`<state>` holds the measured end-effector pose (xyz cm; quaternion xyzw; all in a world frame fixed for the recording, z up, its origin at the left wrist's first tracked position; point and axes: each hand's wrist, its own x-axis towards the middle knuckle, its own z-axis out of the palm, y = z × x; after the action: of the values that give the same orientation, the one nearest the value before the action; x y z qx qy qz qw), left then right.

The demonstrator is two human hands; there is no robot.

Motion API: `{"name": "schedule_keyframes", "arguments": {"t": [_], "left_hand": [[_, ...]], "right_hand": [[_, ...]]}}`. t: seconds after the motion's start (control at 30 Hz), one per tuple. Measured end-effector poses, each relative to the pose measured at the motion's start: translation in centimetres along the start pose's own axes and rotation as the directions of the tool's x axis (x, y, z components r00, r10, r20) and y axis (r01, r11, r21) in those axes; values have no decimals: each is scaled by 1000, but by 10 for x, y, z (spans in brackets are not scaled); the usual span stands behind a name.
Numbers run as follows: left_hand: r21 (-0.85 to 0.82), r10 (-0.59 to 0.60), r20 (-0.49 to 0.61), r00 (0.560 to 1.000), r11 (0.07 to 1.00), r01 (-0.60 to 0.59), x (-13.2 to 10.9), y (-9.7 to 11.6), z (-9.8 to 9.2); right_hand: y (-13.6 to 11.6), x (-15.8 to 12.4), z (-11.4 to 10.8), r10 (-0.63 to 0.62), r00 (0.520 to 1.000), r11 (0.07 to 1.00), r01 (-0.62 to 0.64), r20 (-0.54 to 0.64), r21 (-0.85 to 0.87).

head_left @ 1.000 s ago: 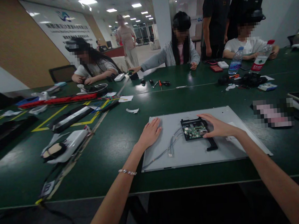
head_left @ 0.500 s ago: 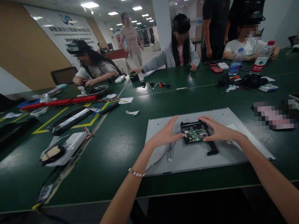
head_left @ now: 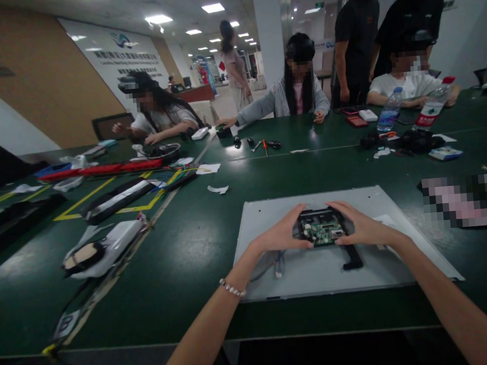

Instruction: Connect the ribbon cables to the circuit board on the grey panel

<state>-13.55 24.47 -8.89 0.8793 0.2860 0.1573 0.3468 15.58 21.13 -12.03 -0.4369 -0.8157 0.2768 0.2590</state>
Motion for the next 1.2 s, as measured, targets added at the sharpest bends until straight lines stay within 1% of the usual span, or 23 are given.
{"name": "schedule_keyframes", "arguments": {"t": [0.13,0.2,0.27,0.3,0.33,0.4,0.43,0.5,0.57,0.63,0.7,0.8,0.93,1.07,1.13,1.2], "left_hand": [[37,3,-17,1000,999,-2,-3,-1,3],[68,6,-7,1000,998,-5,-4,0,2],[123,-7,11,1000,992,5,-4,0,-5],[163,-19,15,1000,987,17,-4,-1,-11],[212,-39,5,999,977,37,-5,-5,-19],[334,-84,-64,994,937,101,-9,-19,-42],[404,-116,-152,981,899,169,-12,-30,-56],[517,-174,-318,932,793,324,-21,-58,-87],[574,-238,-443,864,665,477,-32,-88,-117],[607,-274,-505,819,562,562,-42,-115,-141],[625,-317,-524,790,487,610,-50,-135,-155],[617,-363,-547,754,435,656,-54,-152,-163],[575,-382,-603,701,401,713,-51,-159,-163],[558,-366,-647,669,371,742,-49,-154,-161],[560,-357,-657,664,358,747,-48,-148,-157],[572,-348,-655,671,352,741,-46,-140,-151]], "right_hand": [[-6,-1,1,-3,1000,1000,3,1,-6],[-8,-1,2,-13,1000,1000,13,9,-1],[-8,-2,1,-20,1000,1000,20,12,6],[-8,-2,1,-17,1000,1000,17,12,10],[-8,-2,1,-9,1000,1000,8,11,15],[-9,-3,0,16,1000,999,-16,4,30],[-9,-4,0,29,1000,999,-29,2,38],[-8,-4,0,52,999,997,-52,1,55],[-7,-4,0,68,998,995,-68,4,68],[-5,-4,1,79,997,994,-79,7,69],[-3,-4,2,82,997,995,-82,9,62],[-1,-4,3,73,997,996,-73,0,48],[4,-3,5,62,998,998,-62,-13,32],[6,-1,6,62,998,998,-62,-8,24],[5,-1,7,64,998,998,-63,-15,13],[3,-1,7,59,998,998,-59,-30,-2]]}}
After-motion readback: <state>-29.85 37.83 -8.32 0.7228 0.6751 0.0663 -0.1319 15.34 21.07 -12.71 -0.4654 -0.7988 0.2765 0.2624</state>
